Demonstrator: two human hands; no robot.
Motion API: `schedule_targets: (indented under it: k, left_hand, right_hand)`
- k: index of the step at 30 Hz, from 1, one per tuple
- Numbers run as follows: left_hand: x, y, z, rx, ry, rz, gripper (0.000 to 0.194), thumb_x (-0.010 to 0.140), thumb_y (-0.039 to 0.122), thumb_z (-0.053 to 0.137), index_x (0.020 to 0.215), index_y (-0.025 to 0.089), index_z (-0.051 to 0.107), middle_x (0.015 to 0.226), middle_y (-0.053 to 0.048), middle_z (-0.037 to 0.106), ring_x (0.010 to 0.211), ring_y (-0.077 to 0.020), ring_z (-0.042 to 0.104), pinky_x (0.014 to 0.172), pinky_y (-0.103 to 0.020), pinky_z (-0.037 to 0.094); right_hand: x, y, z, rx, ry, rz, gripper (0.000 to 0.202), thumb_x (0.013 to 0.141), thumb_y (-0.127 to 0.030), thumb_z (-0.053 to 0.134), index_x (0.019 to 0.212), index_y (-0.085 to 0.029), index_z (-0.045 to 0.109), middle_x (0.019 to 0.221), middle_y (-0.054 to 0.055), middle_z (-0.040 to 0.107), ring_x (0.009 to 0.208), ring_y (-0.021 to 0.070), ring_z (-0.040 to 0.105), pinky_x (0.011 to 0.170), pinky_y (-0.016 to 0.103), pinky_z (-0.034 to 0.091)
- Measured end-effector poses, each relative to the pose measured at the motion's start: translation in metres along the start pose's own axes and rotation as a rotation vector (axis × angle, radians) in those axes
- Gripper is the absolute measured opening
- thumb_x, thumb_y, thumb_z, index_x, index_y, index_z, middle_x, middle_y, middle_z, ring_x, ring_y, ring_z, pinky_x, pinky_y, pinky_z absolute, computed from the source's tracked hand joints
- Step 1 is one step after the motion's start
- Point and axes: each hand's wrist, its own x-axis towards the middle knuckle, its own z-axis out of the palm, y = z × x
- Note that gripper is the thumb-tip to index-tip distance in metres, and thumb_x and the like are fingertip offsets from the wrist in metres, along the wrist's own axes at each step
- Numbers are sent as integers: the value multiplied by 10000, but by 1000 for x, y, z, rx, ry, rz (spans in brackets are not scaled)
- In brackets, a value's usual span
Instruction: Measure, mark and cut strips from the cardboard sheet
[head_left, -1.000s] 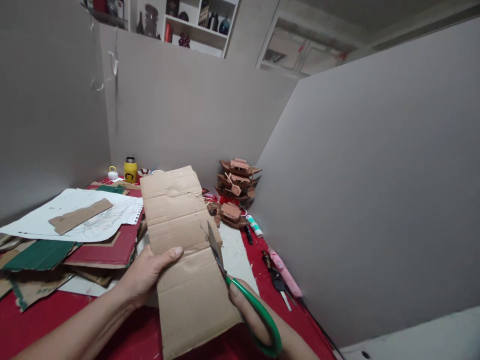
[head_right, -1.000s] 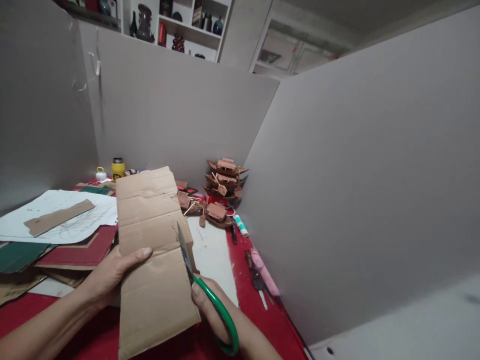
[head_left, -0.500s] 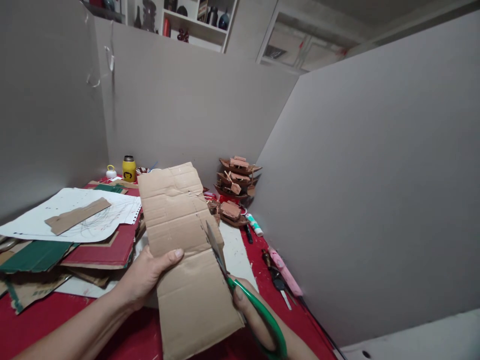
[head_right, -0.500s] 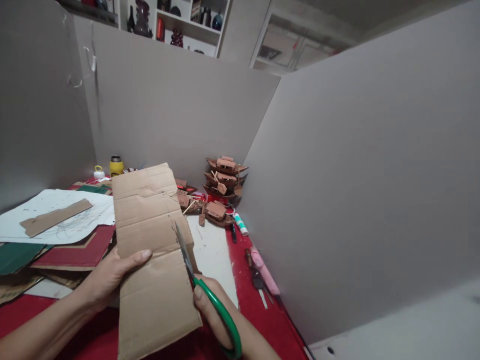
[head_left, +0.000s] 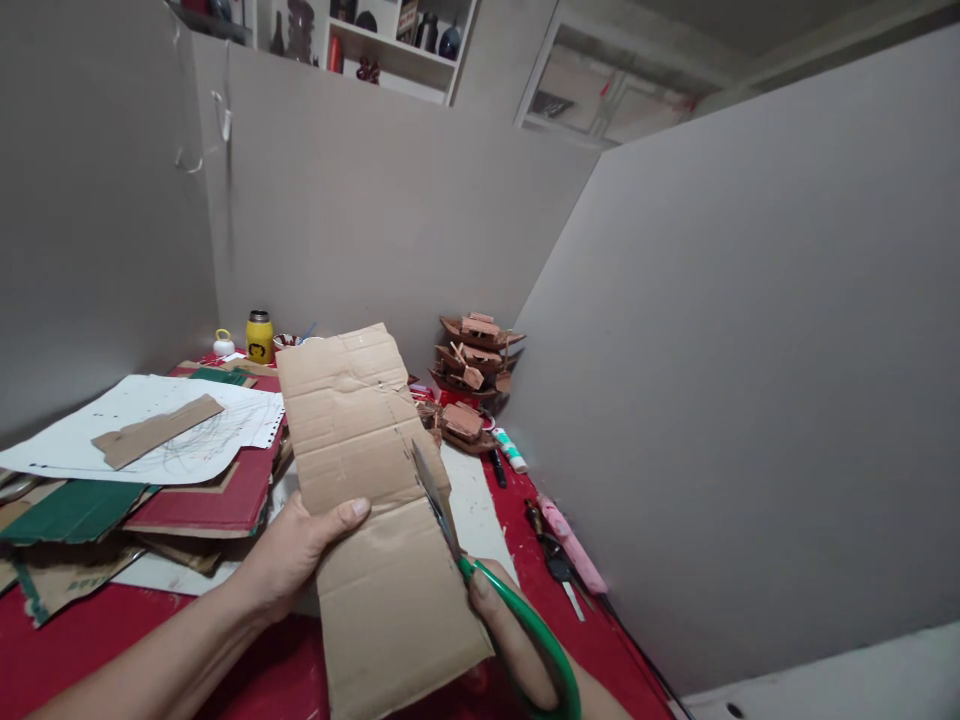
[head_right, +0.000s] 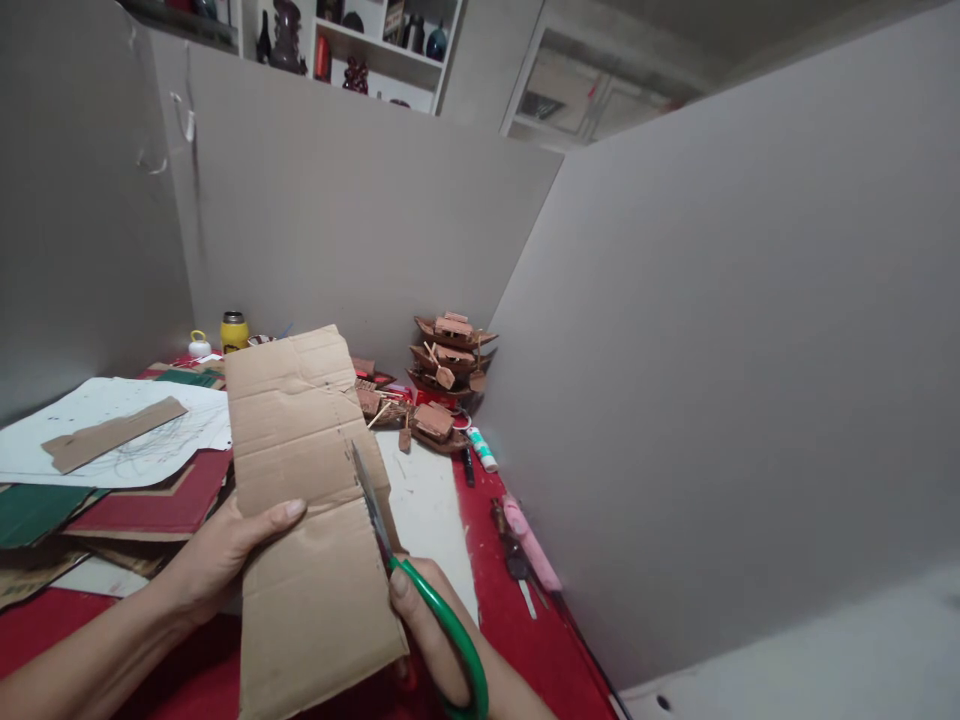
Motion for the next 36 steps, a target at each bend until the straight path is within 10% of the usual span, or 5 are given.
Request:
schedule_targets:
  k: [15, 21, 36]
  left_hand:
    - [7, 12, -4, 6, 149, 16, 557, 688, 416, 811, 1146, 133, 669, 1051, -144, 744, 858, -301, 722, 796, -411, 564]
    - [4, 4, 0, -48, 127, 76, 733, 706, 357, 816, 1356, 189, 523, 1099, -108, 735, 919, -288, 715, 882, -433, 538]
    - [4, 4, 2, -83, 123, 44, 738, 706, 327, 822, 1365, 187, 522, 1084, -107, 740, 930, -282, 715, 926, -425, 520]
  right_hand:
    - [1, -2, 4, -13, -28, 30, 680, 839, -787, 327, 835, -163, 597, 469, -41, 472, 358, 102, 404, 375, 223, 334]
    - [0, -17, 3, -65, 38, -34, 636, 873, -727, 366, 981, -181, 673, 889, 88, 684, 812, 237, 594, 789, 349, 503]
    - [-4, -8, 10, 17, 117, 81, 675, 796, -801, 408, 874, -167, 628, 580, -11, 558, 456, 124, 463, 436, 238, 377]
